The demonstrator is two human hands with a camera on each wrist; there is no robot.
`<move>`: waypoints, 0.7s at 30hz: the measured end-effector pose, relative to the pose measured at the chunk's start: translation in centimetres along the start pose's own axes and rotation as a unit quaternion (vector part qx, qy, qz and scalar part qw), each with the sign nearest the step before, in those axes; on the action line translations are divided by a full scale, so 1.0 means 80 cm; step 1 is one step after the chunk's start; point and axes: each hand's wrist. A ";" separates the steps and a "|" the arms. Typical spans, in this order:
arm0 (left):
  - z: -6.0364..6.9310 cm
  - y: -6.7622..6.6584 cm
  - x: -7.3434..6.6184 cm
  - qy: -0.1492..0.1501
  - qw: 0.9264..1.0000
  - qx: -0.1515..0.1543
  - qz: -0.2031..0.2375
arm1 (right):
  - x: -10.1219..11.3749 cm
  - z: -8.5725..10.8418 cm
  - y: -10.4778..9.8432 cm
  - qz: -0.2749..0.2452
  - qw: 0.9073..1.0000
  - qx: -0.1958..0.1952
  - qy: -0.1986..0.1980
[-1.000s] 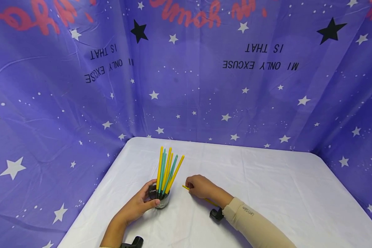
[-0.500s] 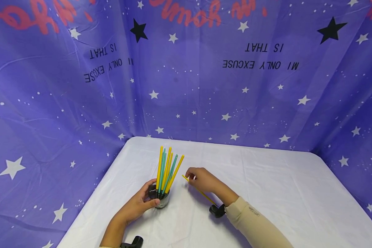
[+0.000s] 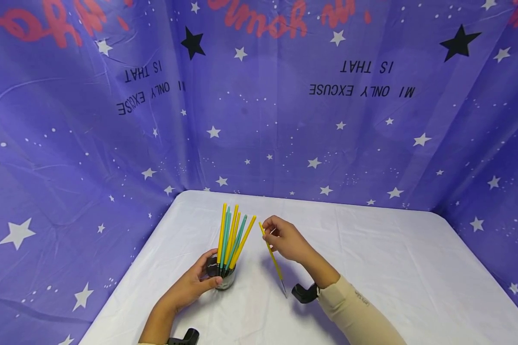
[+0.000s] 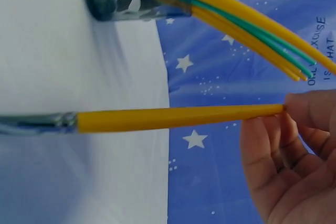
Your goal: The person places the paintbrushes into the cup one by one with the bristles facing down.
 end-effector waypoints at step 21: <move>0.001 0.000 0.000 -0.008 1.000 -0.004 -0.002 | 0.036 0.004 0.017 -0.155 0.975 -0.134 -0.089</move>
Point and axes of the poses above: each hand's wrist, its own z-axis away from the middle knuckle, its own y-axis out of the palm, x = y × z, and after that the axes turned 10 degrees about x, right-handed
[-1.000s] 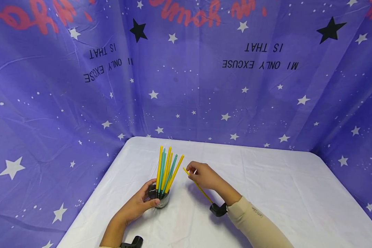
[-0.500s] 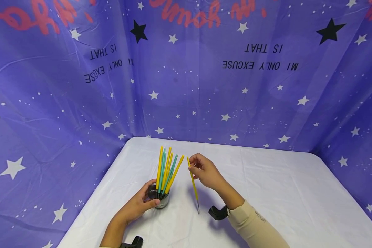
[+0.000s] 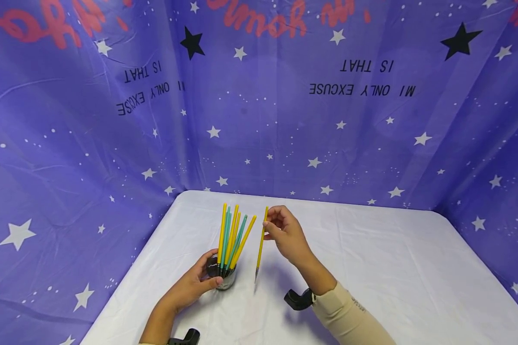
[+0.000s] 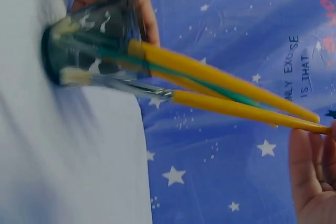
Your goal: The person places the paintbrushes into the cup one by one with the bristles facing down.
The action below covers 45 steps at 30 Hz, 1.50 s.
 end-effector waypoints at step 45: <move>-0.002 0.000 0.001 0.005 1.000 0.004 0.001 | -0.054 0.040 0.031 0.135 0.986 0.094 0.039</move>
Point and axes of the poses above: each hand's wrist, its own z-axis away from the middle knuckle, its own y-axis out of the palm, x = y × z, and after that the axes turned 10 degrees about x, right-handed
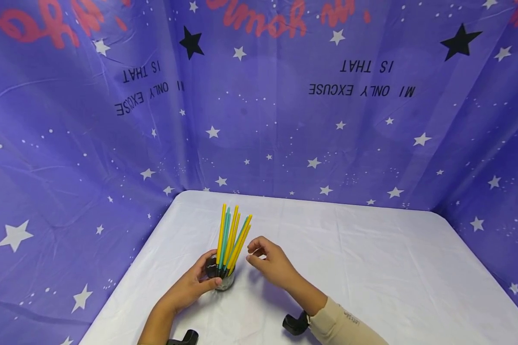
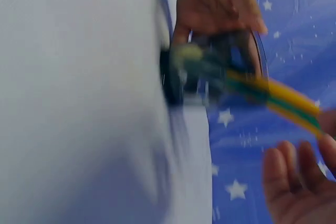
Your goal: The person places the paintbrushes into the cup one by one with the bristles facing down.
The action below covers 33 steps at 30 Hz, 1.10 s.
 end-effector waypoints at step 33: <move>0.042 -0.081 -0.039 -0.086 0.807 -0.087 -0.577 | -0.086 0.213 -0.229 0.470 0.859 -0.022 0.204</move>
Point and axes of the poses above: each hand's wrist, its own z-axis away from the middle knuckle, its own y-axis out of the palm, x = y × z, and after that the axes turned 10 degrees about x, right-handed
